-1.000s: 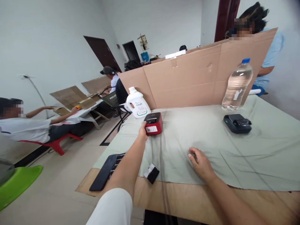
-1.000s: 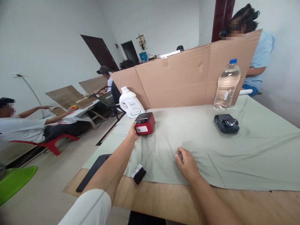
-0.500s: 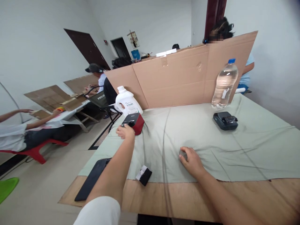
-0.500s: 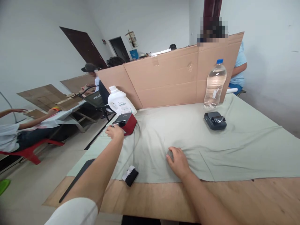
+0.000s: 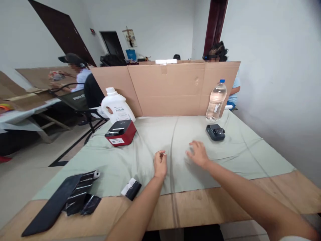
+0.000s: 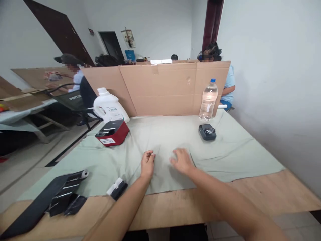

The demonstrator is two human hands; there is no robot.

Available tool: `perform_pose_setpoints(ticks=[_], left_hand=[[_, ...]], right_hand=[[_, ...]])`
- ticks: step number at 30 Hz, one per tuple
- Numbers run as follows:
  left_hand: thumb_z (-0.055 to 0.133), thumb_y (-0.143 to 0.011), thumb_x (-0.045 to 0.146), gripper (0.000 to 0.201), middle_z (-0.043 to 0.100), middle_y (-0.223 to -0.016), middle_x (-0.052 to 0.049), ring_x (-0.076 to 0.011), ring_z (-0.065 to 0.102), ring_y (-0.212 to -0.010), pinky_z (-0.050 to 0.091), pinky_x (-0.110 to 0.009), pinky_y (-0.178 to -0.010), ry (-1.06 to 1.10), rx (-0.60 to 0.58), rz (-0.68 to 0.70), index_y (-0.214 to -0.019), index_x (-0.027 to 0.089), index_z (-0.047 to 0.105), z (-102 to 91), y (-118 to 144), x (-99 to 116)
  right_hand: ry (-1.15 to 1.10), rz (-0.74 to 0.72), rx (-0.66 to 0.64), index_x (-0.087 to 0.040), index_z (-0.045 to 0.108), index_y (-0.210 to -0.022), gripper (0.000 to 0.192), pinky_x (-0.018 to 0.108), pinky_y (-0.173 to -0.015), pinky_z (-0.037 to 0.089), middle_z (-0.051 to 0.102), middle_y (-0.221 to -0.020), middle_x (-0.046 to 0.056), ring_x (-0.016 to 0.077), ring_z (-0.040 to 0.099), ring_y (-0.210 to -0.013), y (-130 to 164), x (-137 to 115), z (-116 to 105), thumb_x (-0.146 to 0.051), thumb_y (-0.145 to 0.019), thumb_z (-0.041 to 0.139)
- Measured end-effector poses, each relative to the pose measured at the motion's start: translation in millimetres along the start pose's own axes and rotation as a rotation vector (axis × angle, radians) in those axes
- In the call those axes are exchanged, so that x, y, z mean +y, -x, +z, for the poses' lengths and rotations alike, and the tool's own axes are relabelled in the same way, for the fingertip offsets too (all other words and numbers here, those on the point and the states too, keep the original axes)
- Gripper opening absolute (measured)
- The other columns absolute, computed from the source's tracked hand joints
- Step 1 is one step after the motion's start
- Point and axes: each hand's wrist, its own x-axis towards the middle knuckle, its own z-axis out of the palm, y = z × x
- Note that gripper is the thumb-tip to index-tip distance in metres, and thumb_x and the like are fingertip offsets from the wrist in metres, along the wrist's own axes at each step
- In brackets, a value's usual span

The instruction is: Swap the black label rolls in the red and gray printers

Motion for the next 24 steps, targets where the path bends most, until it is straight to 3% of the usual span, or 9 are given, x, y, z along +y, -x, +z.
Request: perform_pose_setpoints(ticks=[3, 5, 8, 11, 16, 20, 22, 24], left_hand=[[0.053, -0.079, 0.025, 0.014, 0.059, -0.09, -0.004, -0.0175, 0.059, -0.081, 0.049, -0.033, -0.078, -0.069, -0.045, 0.034, -0.09, 0.019, 0.06, -0.2, -3.1, 6.6], [0.053, -0.078, 0.022, 0.013, 0.058, -0.088, -0.004, -0.0176, 0.059, -0.079, 0.049, -0.034, -0.078, -0.103, -0.094, 0.072, -0.088, 0.019, 0.061, 1.2, -2.9, 11.4], [0.052, -0.076, 0.017, 0.011, 0.059, -0.087, -0.004, -0.0175, 0.059, -0.078, 0.05, -0.034, -0.077, -0.132, -0.132, 0.11, -0.084, 0.02, 0.061, 3.2, -1.0, 14.9], [0.051, -0.077, 0.016, 0.012, 0.059, -0.086, -0.004, -0.0169, 0.059, -0.078, 0.05, -0.033, -0.076, -0.112, -0.138, 0.152, -0.084, 0.02, 0.06, 4.3, 0.5, 15.4], [0.055, -0.08, 0.024, 0.01, 0.058, -0.088, -0.004, -0.0157, 0.058, -0.075, 0.05, -0.031, -0.072, -0.023, -0.177, 0.178, -0.088, 0.019, 0.06, 5.9, 4.3, 19.8], [0.06, -0.083, 0.047, 0.045, 0.058, -0.121, -0.012, -0.0179, 0.062, -0.088, 0.052, -0.031, -0.074, 0.292, -0.38, -0.036, -0.119, 0.02, 0.056, 5.9, 10.1, 27.8], [0.058, -0.083, 0.059, 0.069, 0.048, -0.139, -0.013, -0.0204, 0.063, -0.098, 0.053, -0.033, -0.08, 0.573, -0.507, -0.201, -0.14, 0.026, 0.039, 4.5, 12.7, 31.8], [0.061, -0.079, 0.062, 0.087, 0.042, -0.146, -0.011, -0.0224, 0.061, -0.11, 0.051, -0.036, -0.089, 0.789, -0.553, -0.345, -0.149, 0.032, 0.019, 1.7, 13.6, 35.0]], right_hand=[[0.297, 0.217, 0.173, -0.016, 0.061, -0.112, 0.044, 0.058, -0.105, 0.029, 0.048, -0.138, 0.02, 0.0386, 0.037, -0.132, -49.5, 59.7, -50.5, -0.026, -0.071, 0.071], [0.399, 0.38, 0.217, -0.015, 0.058, -0.118, 0.055, 0.063, -0.106, 0.022, 0.038, -0.146, 0.021, 0.0437, 0.026, -0.138, -70.4, 96.4, -77.4, -0.027, -0.067, 0.075], [0.337, 0.659, 0.233, -0.015, 0.053, -0.129, 0.07, 0.062, -0.1, 0.029, 0.039, -0.141, 0.025, 0.046, 0.036, -0.13, -75.2, 131.4, -93.2, -0.041, -0.067, 0.075], [0.258, 0.705, 0.249, -0.013, 0.049, -0.135, 0.074, 0.057, -0.095, 0.036, 0.047, -0.129, 0.027, 0.0434, 0.048, -0.119, -66.1, 136.5, -87.4, -0.045, -0.072, 0.069], [0.129, 0.719, 0.332, -0.011, 0.053, -0.131, 0.069, 0.052, -0.097, 0.039, 0.056, -0.116, 0.023, 0.0372, 0.054, -0.111, -61.1, 92.7, -62.1, -0.048, -0.073, 0.065], [-0.024, 0.315, 0.325, -0.014, 0.055, -0.126, 0.064, 0.048, -0.097, 0.042, 0.059, -0.113, 0.016, 0.0313, 0.053, -0.109, -43.5, 22.3, -23.7, -0.049, -0.073, 0.063], [-0.001, 0.127, 0.332, -0.017, 0.054, -0.127, 0.062, 0.049, -0.098, 0.041, 0.055, -0.118, 0.016, 0.0308, 0.05, -0.112, -24.8, -17.4, -1.5, -0.048, -0.074, 0.064], [0.059, 0.043, 0.291, -0.019, 0.053, -0.129, 0.065, 0.053, -0.099, 0.039, 0.048, -0.125, 0.017, 0.0338, 0.046, -0.116, -4.3, -50.7, 16.6, -0.046, -0.072, 0.068]])
